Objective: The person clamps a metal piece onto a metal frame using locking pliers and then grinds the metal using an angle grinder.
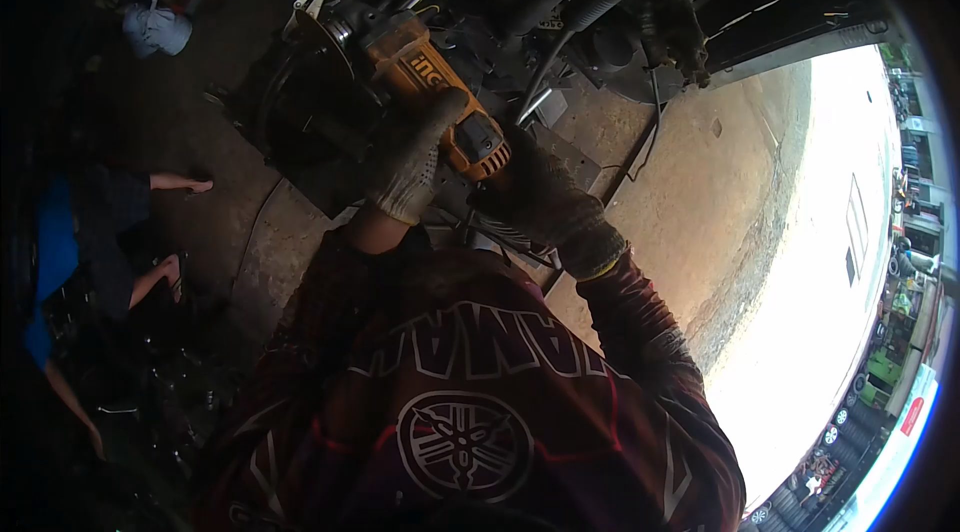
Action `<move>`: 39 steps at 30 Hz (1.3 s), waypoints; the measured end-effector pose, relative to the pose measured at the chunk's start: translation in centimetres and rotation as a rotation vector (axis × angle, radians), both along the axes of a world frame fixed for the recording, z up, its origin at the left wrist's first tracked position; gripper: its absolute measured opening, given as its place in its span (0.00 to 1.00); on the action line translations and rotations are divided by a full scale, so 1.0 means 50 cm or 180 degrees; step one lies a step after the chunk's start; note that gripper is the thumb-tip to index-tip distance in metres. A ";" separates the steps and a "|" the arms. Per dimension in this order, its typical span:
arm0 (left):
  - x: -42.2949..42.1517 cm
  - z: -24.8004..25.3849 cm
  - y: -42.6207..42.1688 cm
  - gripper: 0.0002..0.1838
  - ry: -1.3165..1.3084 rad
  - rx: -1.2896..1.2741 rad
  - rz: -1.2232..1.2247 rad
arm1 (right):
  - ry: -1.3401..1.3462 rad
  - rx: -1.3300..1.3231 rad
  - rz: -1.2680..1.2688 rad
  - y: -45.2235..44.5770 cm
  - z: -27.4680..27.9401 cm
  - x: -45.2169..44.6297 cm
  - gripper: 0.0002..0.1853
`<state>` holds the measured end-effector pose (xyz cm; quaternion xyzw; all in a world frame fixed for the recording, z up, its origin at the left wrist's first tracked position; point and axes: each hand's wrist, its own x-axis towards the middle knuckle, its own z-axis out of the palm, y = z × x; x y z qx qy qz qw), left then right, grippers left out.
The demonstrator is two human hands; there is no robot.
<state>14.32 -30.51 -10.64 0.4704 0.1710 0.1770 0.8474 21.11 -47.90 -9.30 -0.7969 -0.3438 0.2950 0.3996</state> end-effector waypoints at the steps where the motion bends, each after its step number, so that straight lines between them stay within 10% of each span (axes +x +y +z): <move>1: -0.001 0.004 -0.003 0.20 0.0007 0.0056 0.0057 | 0.0187 -0.0042 -0.0010 -0.001 -0.004 -0.001 0.46; 5: -0.020 0.061 -0.018 0.16 0.0540 0.1006 0.0202 | 0.0330 0.0389 0.0130 -0.014 -0.039 -0.007 0.45; 25: -0.011 0.048 -0.010 0.12 0.0290 0.0442 0.0242 | 0.0139 -0.0134 0.0276 0.021 -0.028 0.003 0.47; 39: 0.012 0.071 0.067 0.17 0.0042 -0.0150 -0.0276 | -0.0561 0.0010 0.0010 0.067 0.033 0.006 0.29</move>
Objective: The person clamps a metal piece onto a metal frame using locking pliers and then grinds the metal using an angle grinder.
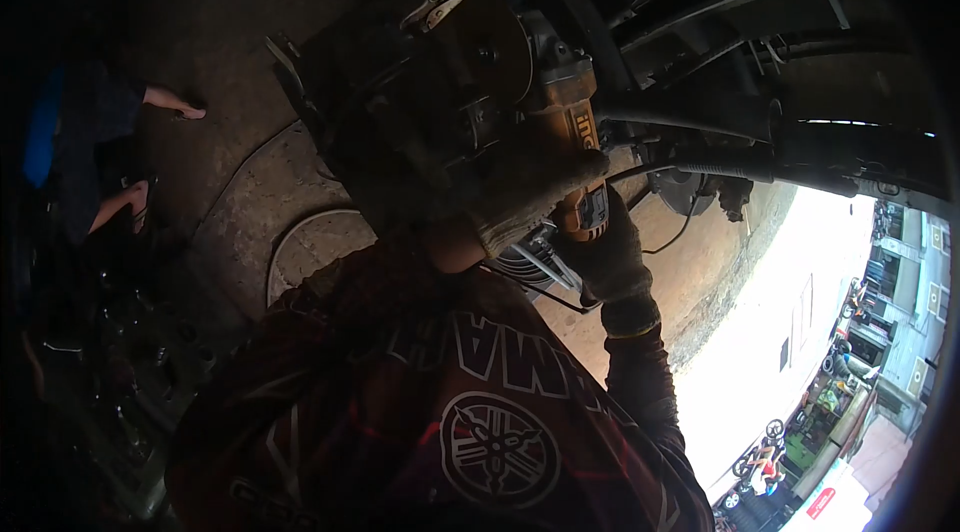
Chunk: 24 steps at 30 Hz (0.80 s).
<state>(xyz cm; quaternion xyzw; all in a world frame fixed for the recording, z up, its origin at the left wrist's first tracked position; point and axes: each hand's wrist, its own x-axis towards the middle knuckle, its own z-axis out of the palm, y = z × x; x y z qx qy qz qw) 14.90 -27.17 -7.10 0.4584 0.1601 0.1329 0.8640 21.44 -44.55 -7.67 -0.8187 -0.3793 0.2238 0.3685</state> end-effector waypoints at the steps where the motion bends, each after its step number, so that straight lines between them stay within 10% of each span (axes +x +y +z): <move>1: 0.002 -0.004 0.001 0.18 0.0027 0.0136 0.0002 | 0.0390 -0.0066 -0.0159 -0.002 -0.004 -0.001 0.35; 18: -0.003 -0.030 -0.071 0.22 0.0346 0.0471 0.0049 | 0.0120 -0.0097 -0.0220 -0.075 -0.034 -0.036 0.40; 24: -0.035 -0.031 -0.110 0.17 -0.0117 0.0689 -0.0102 | 0.1380 0.0626 0.0201 -0.158 -0.084 0.015 0.48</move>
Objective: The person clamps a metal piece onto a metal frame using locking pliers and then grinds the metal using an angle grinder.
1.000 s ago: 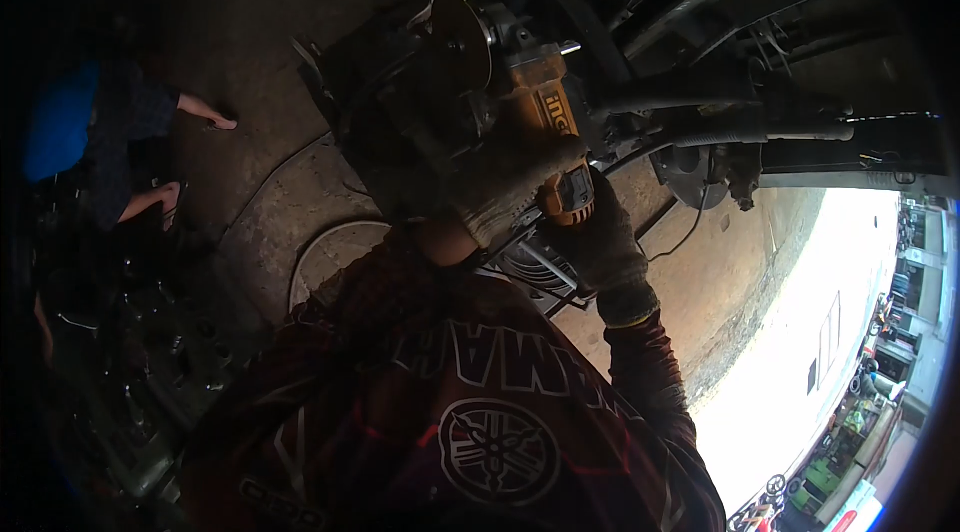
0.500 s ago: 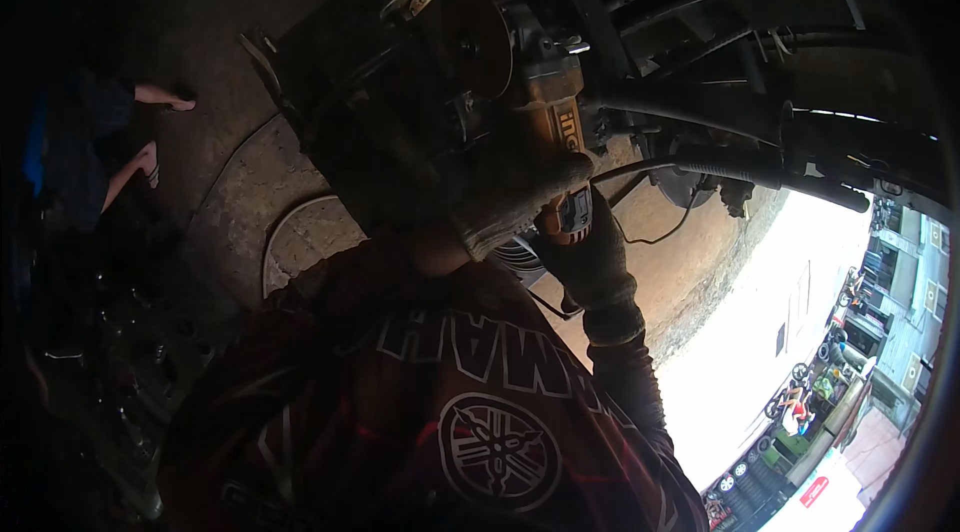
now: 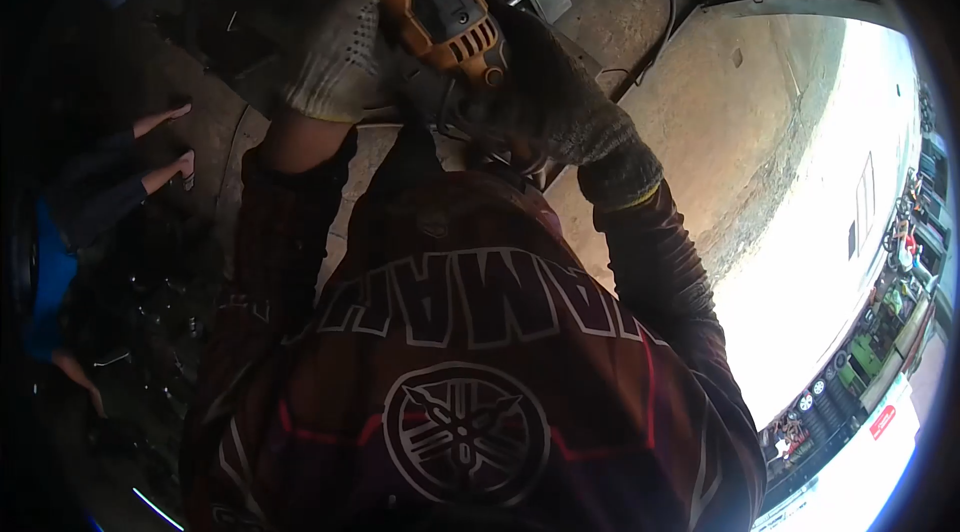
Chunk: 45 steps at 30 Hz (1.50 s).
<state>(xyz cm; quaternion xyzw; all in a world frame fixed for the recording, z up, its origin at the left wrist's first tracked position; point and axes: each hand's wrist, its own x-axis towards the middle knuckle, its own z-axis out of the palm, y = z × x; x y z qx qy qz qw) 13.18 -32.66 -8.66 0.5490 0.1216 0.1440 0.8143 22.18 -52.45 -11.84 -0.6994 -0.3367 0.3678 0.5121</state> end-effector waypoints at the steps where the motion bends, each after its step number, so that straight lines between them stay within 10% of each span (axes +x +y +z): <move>1: -0.003 0.000 -0.002 0.17 -0.0006 -0.0090 0.0060 | 0.0124 0.0189 0.0045 -0.028 -0.017 -0.008 0.49; 4: -0.006 0.006 -0.007 0.18 0.0014 -0.0218 0.0187 | 0.1572 0.0610 0.0302 -0.104 -0.049 -0.035 0.55; 12: -0.014 0.023 -0.007 0.19 0.0016 -0.0302 0.0356 | 0.1796 0.0496 0.0524 -0.145 0.038 -0.053 0.58; 18: -0.005 0.041 -0.011 0.21 -0.0051 -0.0406 0.0474 | 0.1162 -0.0083 0.0607 -0.184 0.147 0.086 0.64; 26: 0.036 0.082 -0.015 0.22 -0.0079 -0.0717 0.0715 | 0.0308 0.1009 0.0294 -0.023 0.112 0.089 0.40; 28: 0.055 0.072 -0.012 0.23 -0.0089 -0.0821 0.0756 | -0.0951 -0.0020 0.0530 0.031 0.137 0.086 0.41; 45: 0.121 0.033 0.100 0.16 -0.0364 -0.0831 0.0923 | -0.1447 -0.0754 0.0354 0.188 0.145 0.113 0.34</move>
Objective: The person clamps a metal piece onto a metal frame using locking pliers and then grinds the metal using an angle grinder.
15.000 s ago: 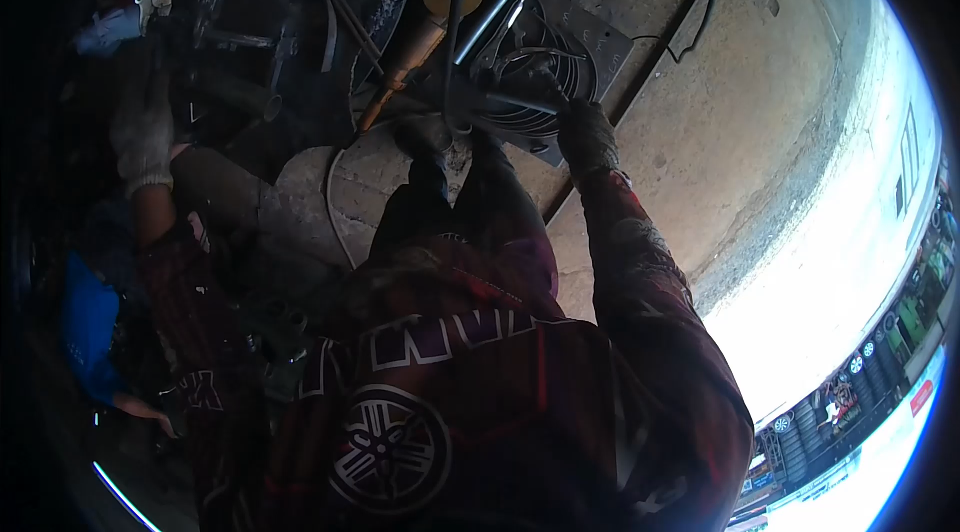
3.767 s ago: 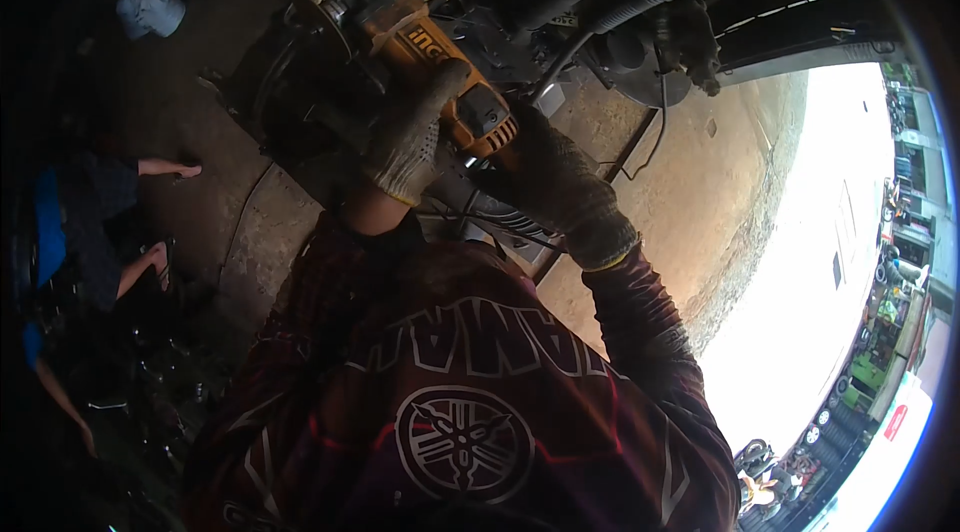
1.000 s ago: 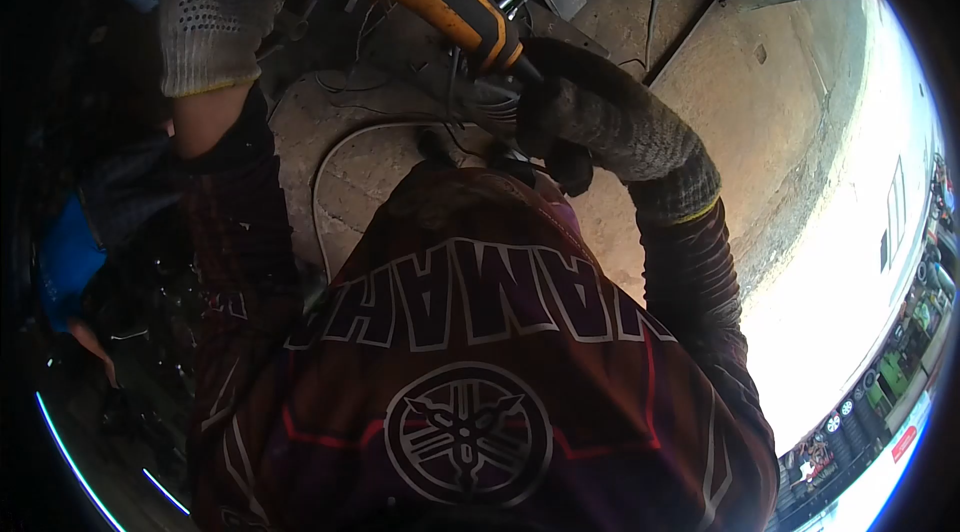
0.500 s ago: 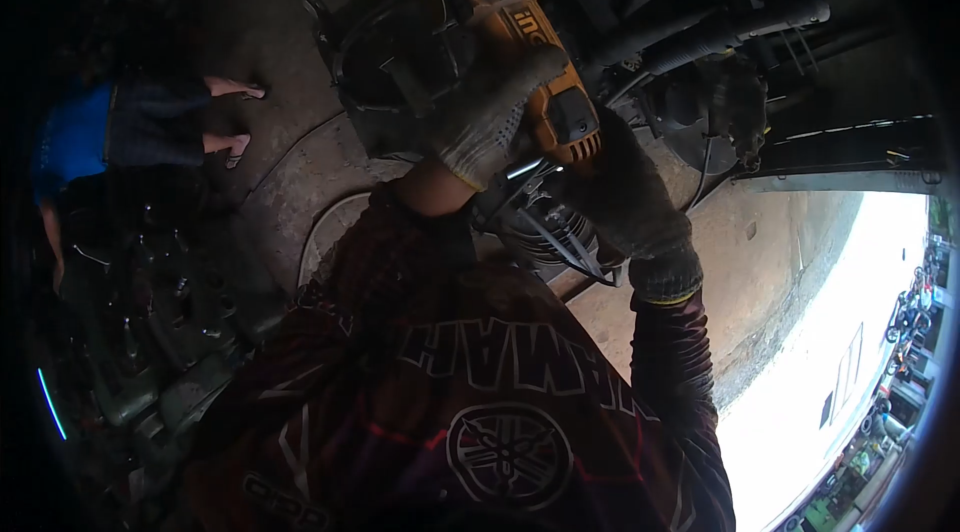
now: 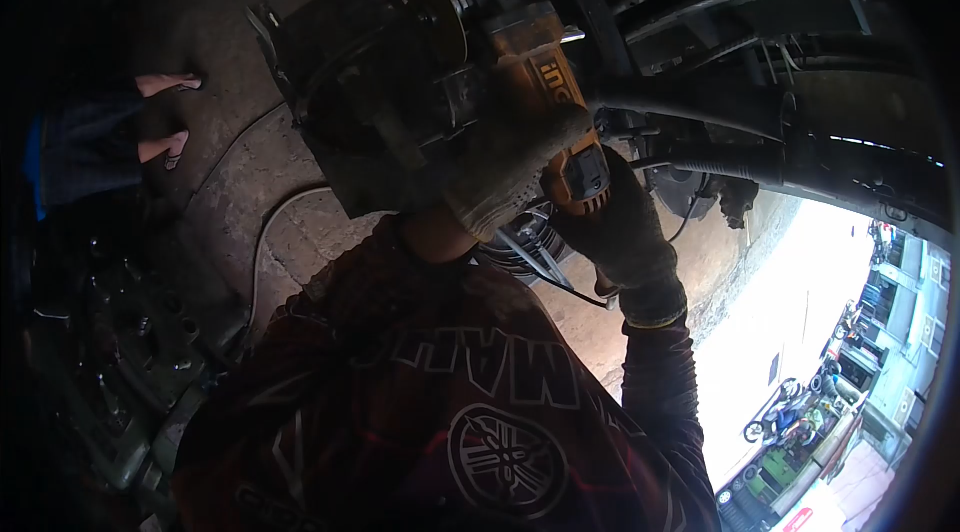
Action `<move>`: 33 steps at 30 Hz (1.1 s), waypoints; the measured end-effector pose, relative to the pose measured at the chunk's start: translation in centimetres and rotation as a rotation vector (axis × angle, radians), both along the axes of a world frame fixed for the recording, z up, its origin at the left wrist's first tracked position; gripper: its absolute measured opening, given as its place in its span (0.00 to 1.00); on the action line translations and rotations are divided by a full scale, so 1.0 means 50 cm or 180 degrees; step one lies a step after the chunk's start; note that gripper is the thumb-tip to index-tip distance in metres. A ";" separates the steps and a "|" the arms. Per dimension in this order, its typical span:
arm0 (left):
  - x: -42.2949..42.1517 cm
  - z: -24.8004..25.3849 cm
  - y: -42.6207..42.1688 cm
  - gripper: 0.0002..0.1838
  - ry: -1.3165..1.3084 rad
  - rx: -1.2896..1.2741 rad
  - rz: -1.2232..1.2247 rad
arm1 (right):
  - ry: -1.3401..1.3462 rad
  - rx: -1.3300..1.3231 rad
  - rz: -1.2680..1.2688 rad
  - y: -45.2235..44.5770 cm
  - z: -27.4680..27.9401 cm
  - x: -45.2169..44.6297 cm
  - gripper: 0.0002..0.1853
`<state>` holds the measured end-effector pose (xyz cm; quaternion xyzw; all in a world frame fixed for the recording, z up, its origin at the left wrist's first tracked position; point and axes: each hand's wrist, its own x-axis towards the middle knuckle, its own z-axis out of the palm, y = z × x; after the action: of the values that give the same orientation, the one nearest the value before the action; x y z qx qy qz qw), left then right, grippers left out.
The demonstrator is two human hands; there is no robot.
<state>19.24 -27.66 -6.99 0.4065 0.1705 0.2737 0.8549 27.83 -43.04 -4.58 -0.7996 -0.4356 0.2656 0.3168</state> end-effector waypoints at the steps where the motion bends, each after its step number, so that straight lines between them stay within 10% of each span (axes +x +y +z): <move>1: 0.001 -0.001 0.005 0.17 0.0078 -0.0020 -0.0035 | -0.0003 -0.0025 0.0006 0.005 0.000 0.001 0.34; 33: 0.010 -0.033 0.019 0.29 0.0134 -0.0302 -0.0002 | 0.0090 -0.0219 -0.0106 0.023 -0.008 0.003 0.37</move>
<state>19.72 -26.72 -8.65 0.3712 0.2012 0.2564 0.8695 28.01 -41.87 -4.96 -0.8133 -0.4083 0.2864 0.2996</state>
